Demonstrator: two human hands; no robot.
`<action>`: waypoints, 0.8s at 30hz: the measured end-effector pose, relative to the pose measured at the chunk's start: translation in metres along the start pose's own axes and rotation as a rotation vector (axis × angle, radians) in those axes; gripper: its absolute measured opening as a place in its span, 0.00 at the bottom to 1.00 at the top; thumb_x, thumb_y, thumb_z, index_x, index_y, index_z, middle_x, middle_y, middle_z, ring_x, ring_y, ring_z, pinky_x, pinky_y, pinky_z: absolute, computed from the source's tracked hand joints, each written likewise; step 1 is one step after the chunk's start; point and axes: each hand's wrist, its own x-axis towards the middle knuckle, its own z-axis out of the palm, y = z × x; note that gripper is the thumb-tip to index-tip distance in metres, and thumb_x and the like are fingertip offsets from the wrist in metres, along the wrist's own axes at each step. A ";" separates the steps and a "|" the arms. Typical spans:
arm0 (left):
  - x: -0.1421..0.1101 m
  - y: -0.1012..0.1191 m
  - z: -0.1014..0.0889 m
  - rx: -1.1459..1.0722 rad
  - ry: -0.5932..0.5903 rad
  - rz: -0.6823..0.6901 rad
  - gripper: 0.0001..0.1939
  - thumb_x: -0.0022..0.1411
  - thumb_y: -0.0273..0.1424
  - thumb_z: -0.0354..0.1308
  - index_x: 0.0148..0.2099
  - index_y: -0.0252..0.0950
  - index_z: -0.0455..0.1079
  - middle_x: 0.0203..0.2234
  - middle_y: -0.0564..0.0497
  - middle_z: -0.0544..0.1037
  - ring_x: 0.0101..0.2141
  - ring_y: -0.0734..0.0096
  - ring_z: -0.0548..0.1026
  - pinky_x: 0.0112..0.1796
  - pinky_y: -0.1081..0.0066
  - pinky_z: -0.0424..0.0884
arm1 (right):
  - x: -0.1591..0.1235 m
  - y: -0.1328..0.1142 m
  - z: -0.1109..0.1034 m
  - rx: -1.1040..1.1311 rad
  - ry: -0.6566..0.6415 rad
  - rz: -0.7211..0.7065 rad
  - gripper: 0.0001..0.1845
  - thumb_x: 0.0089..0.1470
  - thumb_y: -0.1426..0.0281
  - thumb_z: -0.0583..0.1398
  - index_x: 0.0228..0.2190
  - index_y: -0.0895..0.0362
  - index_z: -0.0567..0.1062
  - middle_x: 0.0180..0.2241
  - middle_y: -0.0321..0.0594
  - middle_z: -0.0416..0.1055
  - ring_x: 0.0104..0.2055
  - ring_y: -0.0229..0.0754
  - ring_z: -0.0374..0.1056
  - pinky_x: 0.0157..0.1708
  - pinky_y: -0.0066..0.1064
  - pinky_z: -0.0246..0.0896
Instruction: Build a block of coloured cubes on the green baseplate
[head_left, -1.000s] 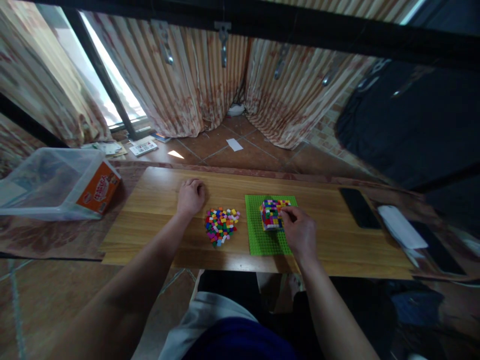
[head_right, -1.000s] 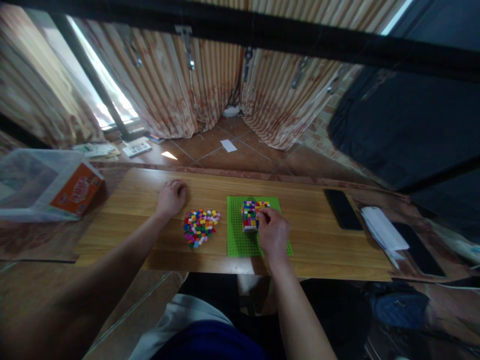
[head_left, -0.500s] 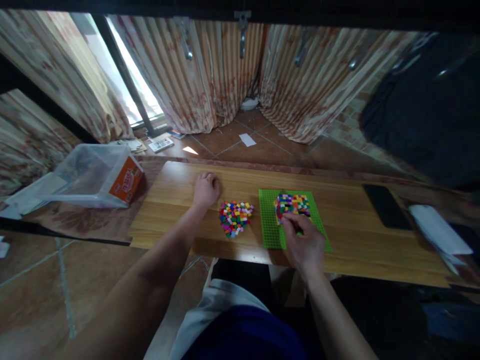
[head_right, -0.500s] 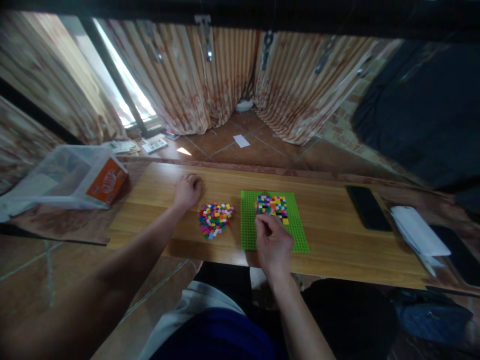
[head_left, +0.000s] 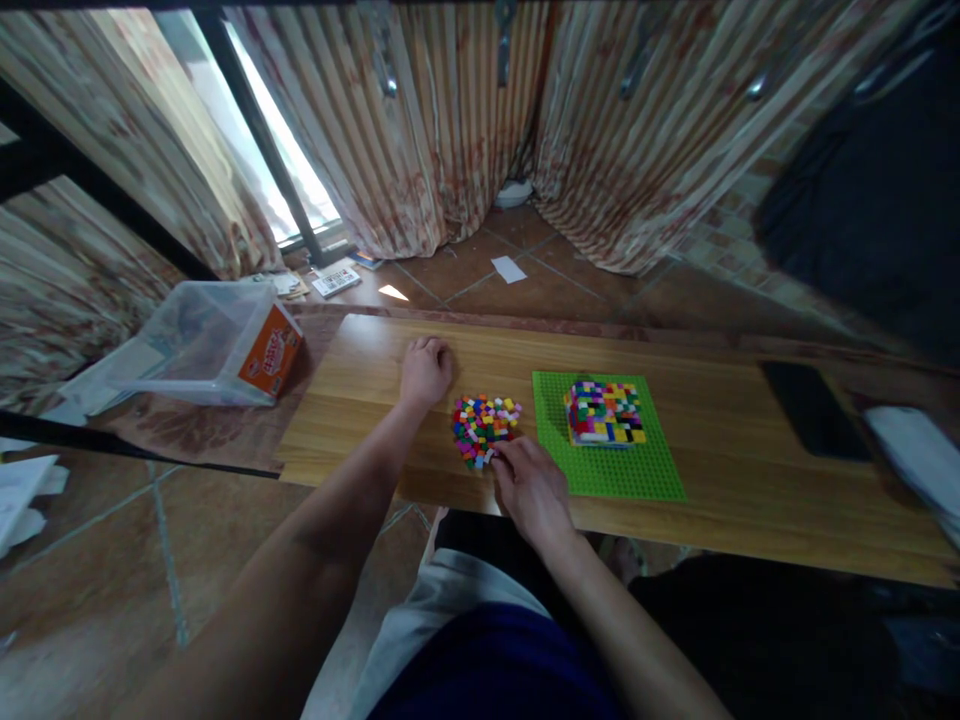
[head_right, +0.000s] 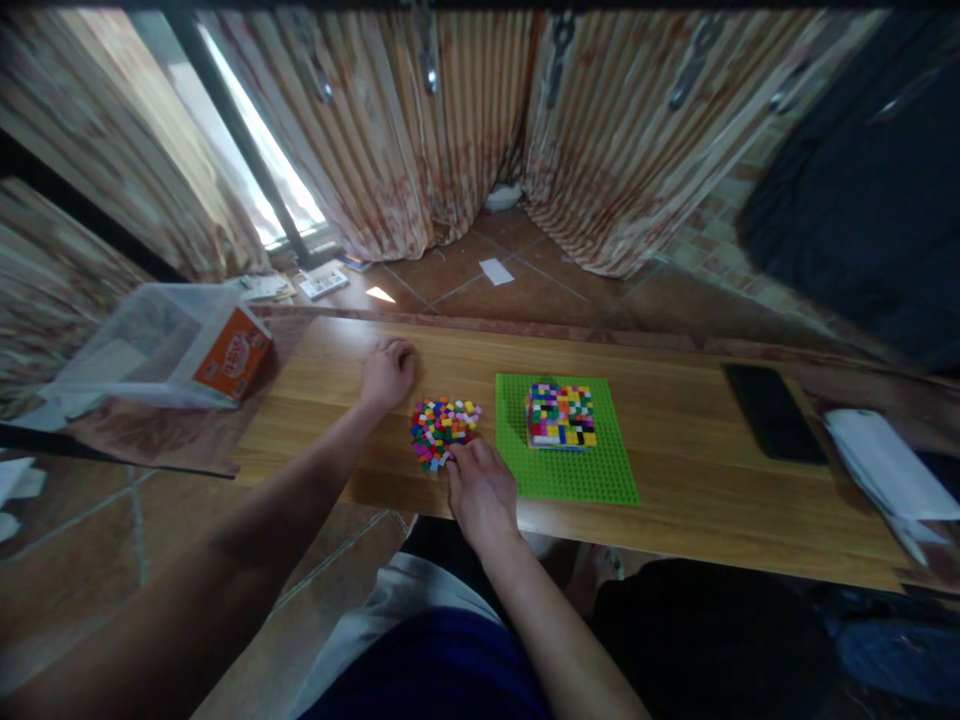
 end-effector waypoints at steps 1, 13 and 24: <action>0.000 0.000 0.000 0.000 -0.003 -0.005 0.12 0.63 0.27 0.48 0.43 0.36 0.73 0.44 0.42 0.76 0.48 0.56 0.70 0.52 0.57 0.67 | 0.001 0.001 0.001 -0.022 -0.002 -0.003 0.12 0.62 0.69 0.54 0.41 0.53 0.77 0.38 0.43 0.73 0.42 0.47 0.68 0.42 0.36 0.64; 0.001 0.002 -0.002 -0.009 0.004 0.000 0.12 0.62 0.27 0.48 0.42 0.36 0.73 0.44 0.43 0.76 0.48 0.56 0.71 0.53 0.57 0.66 | -0.004 -0.002 -0.008 -0.069 -0.069 -0.018 0.11 0.59 0.76 0.52 0.35 0.55 0.75 0.35 0.43 0.72 0.38 0.45 0.67 0.39 0.34 0.62; 0.003 0.000 -0.003 0.017 -0.001 0.004 0.12 0.61 0.28 0.48 0.42 0.37 0.73 0.44 0.42 0.77 0.49 0.55 0.71 0.51 0.57 0.68 | -0.007 0.007 -0.044 0.142 0.199 0.070 0.15 0.63 0.70 0.51 0.43 0.53 0.77 0.39 0.44 0.73 0.40 0.43 0.71 0.41 0.35 0.67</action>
